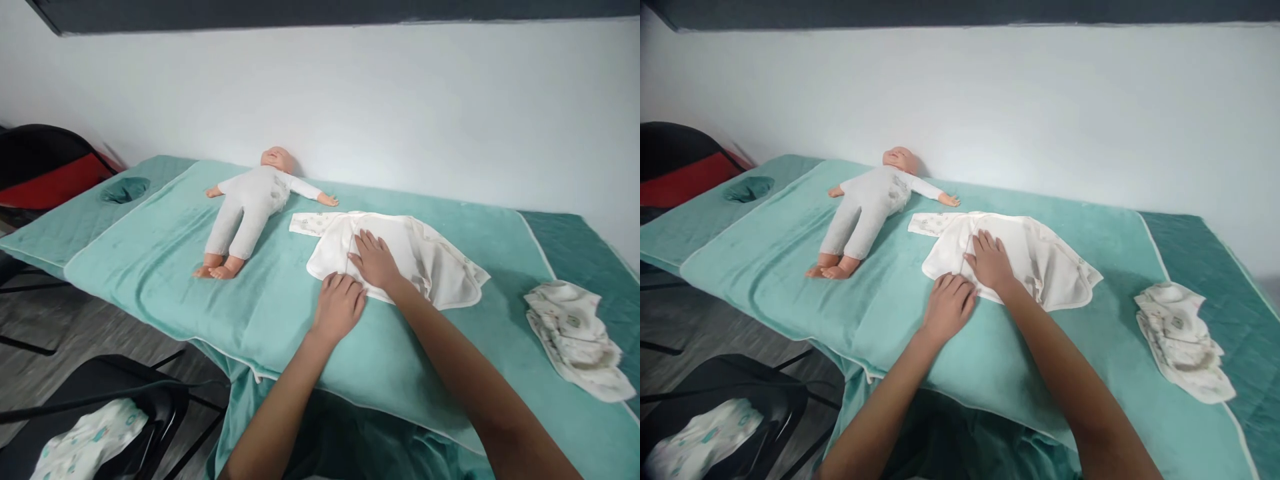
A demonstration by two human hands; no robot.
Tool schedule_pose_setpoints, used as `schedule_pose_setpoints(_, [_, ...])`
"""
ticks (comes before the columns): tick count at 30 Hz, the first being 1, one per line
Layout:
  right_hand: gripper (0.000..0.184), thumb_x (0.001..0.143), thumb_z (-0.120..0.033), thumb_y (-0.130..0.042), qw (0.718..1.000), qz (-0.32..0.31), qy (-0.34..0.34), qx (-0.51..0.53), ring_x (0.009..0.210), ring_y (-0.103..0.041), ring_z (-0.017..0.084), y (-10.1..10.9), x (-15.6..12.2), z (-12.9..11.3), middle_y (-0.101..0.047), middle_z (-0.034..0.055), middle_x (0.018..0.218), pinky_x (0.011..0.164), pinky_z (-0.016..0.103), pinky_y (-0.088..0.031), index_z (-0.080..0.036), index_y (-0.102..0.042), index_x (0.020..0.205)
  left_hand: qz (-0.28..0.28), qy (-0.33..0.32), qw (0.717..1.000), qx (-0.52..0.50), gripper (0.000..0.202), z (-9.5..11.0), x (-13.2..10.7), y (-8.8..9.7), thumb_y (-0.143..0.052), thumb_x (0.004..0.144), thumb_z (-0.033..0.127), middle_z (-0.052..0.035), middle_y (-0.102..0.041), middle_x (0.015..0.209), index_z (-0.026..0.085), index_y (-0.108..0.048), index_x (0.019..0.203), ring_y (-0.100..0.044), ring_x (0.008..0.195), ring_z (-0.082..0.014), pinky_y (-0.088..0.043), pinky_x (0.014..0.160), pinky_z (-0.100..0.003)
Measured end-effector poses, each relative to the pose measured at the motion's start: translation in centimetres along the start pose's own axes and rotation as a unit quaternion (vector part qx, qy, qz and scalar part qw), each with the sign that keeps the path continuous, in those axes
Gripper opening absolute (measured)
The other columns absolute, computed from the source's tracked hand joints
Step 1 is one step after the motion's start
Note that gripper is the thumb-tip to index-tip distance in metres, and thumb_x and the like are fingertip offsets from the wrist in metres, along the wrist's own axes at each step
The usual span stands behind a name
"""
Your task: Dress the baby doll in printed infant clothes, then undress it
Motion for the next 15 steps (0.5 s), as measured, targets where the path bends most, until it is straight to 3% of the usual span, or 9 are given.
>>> schedule_pose_setpoints(4, [0.058,0.104,-0.037,-0.030,0.999,-0.028,0.024,0.018,0.154,-0.022,0.031,0.8,-5.2,-1.3,-0.026,0.0168,0.164,0.123,0.055,-0.021,-0.009,-0.039,0.154,-0.007,0.020,0.999,0.030,0.027,-0.2,0.2,-0.3,-0.043,0.102,0.030,-0.0061,-0.067,0.092,0.019,-0.065,0.091,-0.057,0.095,-0.0234,-0.042,0.088,-0.042])
schedule_pose_setpoints(8, [0.050,0.102,-0.037,-0.037,0.982,-0.077,0.069,0.155,0.150,-0.033,0.024,2.3,-8.9,-0.6,-0.039,0.0080,0.160,0.123,0.048,-0.029,-0.024,-0.047,0.149,0.000,0.028,0.999,0.036,0.026,-0.2,0.2,-0.2,-0.045,0.101,0.031,-0.0065,-0.065,0.092,0.019,-0.064,0.087,-0.056,0.094,-0.0229,-0.041,0.086,-0.041])
schedule_pose_setpoints(10, [0.047,0.099,-0.044,-0.044,0.972,-0.048,0.026,0.226,0.141,-0.047,0.023,4.0,-9.3,2.2,-0.051,0.0055,0.152,0.118,0.043,-0.038,-0.028,-0.053,0.143,0.001,0.030,0.999,0.039,0.026,-0.3,0.1,-0.2,-0.045,0.101,0.031,-0.0066,-0.065,0.092,0.019,-0.063,0.086,-0.056,0.093,-0.0227,-0.041,0.087,-0.040])
schedule_pose_setpoints(11, [0.046,0.098,-0.044,-0.048,0.971,0.001,-0.017,0.237,0.137,-0.051,0.023,5.2,-9.2,4.3,-0.055,0.0056,0.148,0.116,0.043,-0.041,-0.028,-0.055,0.141,0.003,0.031,0.999,0.040,0.026,-0.3,0.1,-0.3,-0.045,0.101,0.031,-0.0066,-0.065,0.092,0.019,-0.063,0.086,-0.056,0.093,-0.0227,-0.041,0.087,-0.040])
schedule_pose_setpoints(13, [0.044,0.094,-0.041,-0.052,0.970,0.118,-0.101,0.188,0.131,-0.055,0.026,7.6,-9.0,8.8,-0.061,0.0086,0.139,0.114,0.047,-0.041,-0.024,-0.059,0.134,0.007,0.034,0.999,0.040,0.025,-0.4,0.1,-0.4,-0.046,0.101,0.030,-0.0067,-0.065,0.091,0.020,-0.064,0.086,-0.055,0.092,-0.0227,-0.041,0.087,-0.040])
schedule_pose_setpoints(15, [0.045,0.089,-0.034,-0.054,0.965,0.175,-0.169,0.094,0.127,-0.055,0.031,9.0,-8.6,12.4,-0.062,0.0142,0.134,0.111,0.052,-0.042,-0.018,-0.060,0.131,0.010,0.038,0.998,0.041,0.026,-0.5,0.1,-0.4,-0.045,0.101,0.030,-0.0067,-0.065,0.090,0.020,-0.064,0.086,-0.055,0.091,-0.0227,-0.041,0.086,-0.040])
Point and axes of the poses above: each hand's wrist, its own x-axis towards the middle knuckle, its own y-axis out of the back of the hand, z = x × y, the point moved 7 cm from there along x, towards the middle knuckle
